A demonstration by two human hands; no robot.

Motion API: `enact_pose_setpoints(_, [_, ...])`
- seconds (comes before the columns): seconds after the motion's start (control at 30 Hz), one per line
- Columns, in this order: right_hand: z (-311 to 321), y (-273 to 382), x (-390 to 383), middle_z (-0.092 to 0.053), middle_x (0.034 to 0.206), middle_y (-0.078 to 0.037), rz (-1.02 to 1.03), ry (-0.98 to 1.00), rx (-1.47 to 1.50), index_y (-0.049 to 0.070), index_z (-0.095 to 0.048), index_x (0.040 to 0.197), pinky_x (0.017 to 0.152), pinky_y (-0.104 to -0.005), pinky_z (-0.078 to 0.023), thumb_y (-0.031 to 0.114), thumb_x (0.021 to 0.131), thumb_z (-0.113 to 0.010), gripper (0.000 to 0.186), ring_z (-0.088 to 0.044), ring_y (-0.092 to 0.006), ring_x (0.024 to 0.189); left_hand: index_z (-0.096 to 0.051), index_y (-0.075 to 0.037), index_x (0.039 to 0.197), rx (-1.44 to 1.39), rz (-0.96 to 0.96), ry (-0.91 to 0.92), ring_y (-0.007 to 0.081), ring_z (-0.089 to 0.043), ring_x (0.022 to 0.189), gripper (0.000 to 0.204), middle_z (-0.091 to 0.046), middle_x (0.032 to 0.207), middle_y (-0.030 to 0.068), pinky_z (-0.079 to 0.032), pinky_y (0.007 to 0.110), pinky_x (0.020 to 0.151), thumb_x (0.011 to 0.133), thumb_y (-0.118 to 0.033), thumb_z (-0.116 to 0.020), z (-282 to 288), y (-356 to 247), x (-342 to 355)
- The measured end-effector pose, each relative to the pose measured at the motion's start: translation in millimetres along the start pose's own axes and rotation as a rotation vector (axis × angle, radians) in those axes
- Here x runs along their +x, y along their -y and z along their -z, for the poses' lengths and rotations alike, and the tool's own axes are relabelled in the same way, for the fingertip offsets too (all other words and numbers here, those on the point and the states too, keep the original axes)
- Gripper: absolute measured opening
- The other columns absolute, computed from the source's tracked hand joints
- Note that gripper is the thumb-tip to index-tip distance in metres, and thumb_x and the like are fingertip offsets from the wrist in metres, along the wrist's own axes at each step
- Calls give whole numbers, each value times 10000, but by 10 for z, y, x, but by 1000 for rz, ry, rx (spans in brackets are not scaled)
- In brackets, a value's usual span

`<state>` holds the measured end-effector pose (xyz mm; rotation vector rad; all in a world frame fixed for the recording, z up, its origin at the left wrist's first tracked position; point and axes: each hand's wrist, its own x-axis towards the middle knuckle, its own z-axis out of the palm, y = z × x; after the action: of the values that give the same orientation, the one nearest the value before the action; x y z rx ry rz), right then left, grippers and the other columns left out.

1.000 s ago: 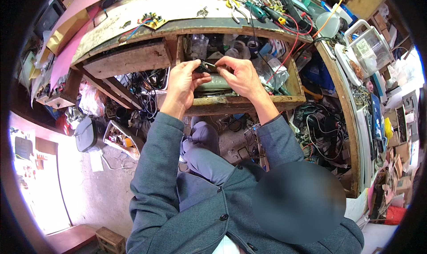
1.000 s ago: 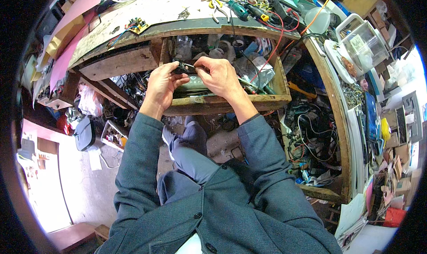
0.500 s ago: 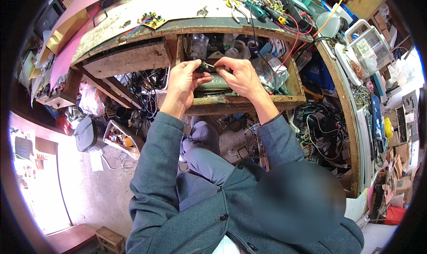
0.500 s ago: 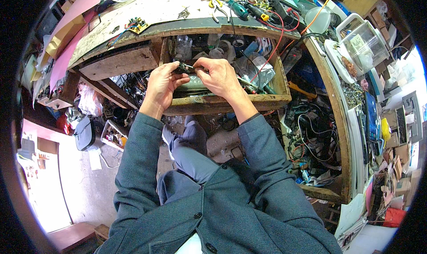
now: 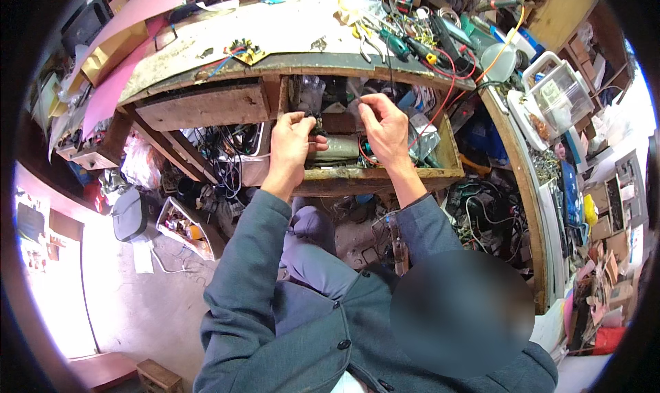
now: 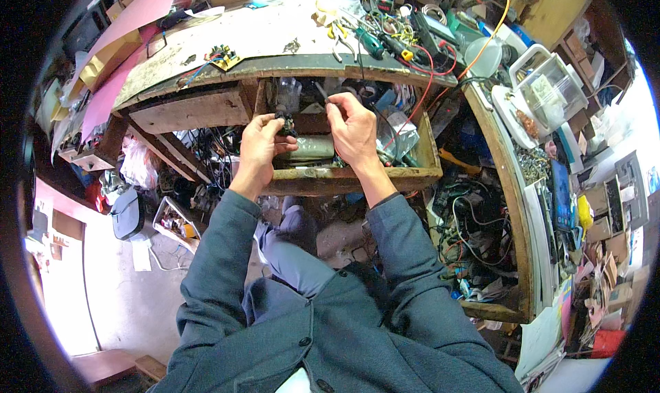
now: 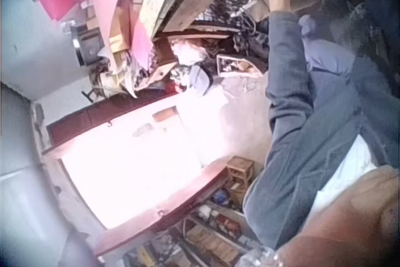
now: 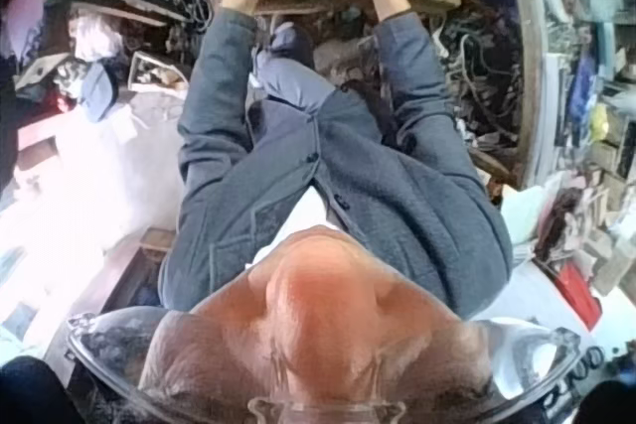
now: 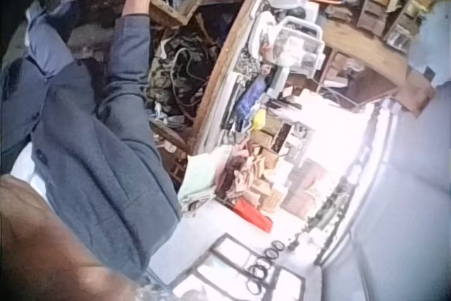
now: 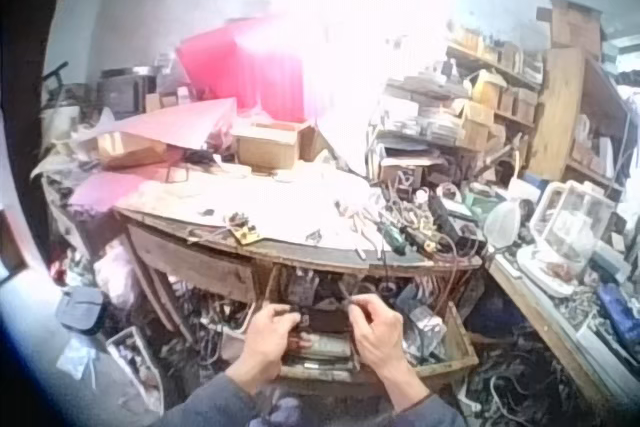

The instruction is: The person works on a small electronic component at a cluttered workbench. They use a multimeter to test the component, then use a screwdriver to adjust a screw on the component. The person continues to manipulate the component and wires by hand.

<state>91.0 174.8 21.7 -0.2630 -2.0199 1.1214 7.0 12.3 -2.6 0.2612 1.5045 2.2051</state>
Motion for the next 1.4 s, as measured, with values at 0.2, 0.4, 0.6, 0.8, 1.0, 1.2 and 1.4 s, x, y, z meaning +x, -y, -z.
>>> enact_pose_setpoints(0.2, [144,203,434,-692,775,-151,198,-115,-329,47,-708,856,663,-403,-513,191,845,-695,145,-677,-316,728,-476,51,1281,59,3,43,203,-669,698,392,-606,1003,116,-587,327,607,949,-138,-564,-9,31,19])
enact_pose_setpoints(0.4, [-39,375,1107,-708,836,-165,231,51,-720,87,-741,841,749,-453,-550,231,797,-679,163,-699,-350,831,-537,66,1218,58,-46,26,175,-655,662,330,-621,1009,132,-559,290,536,938,-108,-548,-31,14,-12])
enact_pose_setpoints(0.6, [-289,176,1340,-708,849,-141,341,118,-913,95,-724,826,740,-443,-547,254,804,-714,161,-693,-339,857,-543,49,1248,111,-47,72,175,-654,643,341,-618,972,91,-556,292,546,958,-131,-530,30,76,57])
enact_pose_setpoints(0.8, [283,256,1208,-668,731,-156,484,269,-530,23,-692,816,630,-395,-509,309,855,-699,289,-651,-283,657,-543,5,1256,112,-64,31,173,-645,655,330,-594,1052,111,-558,292,531,956,-130,-520,11,62,30])
enact_pose_setpoints(1.0, [846,78,533,-713,823,-174,-121,870,-1004,40,-738,835,760,-418,-559,265,763,-752,236,-705,-320,826,-554,-18,1244,123,-38,59,119,-586,676,469,-620,989,59,-511,267,552,832,-131,-746,17,-2,-6])
enact_pose_setpoints(1.2, [683,-447,189,-708,918,-238,-100,856,-1178,3,-735,910,821,-462,-555,193,717,-733,271,-694,-371,938,-541,12,1233,218,-123,105,128,-592,742,580,-640,993,75,-483,268,569,701,20,-771,40,4,-4])
enact_pose_setpoints(1.4, [856,-147,276,-685,817,-206,135,713,-908,15,-672,894,741,-453,-535,189,725,-718,247,-679,-375,805,-521,37,1235,54,-15,207,135,-590,723,544,-625,963,77,-477,284,614,750,31,-766,93,-27,-12])
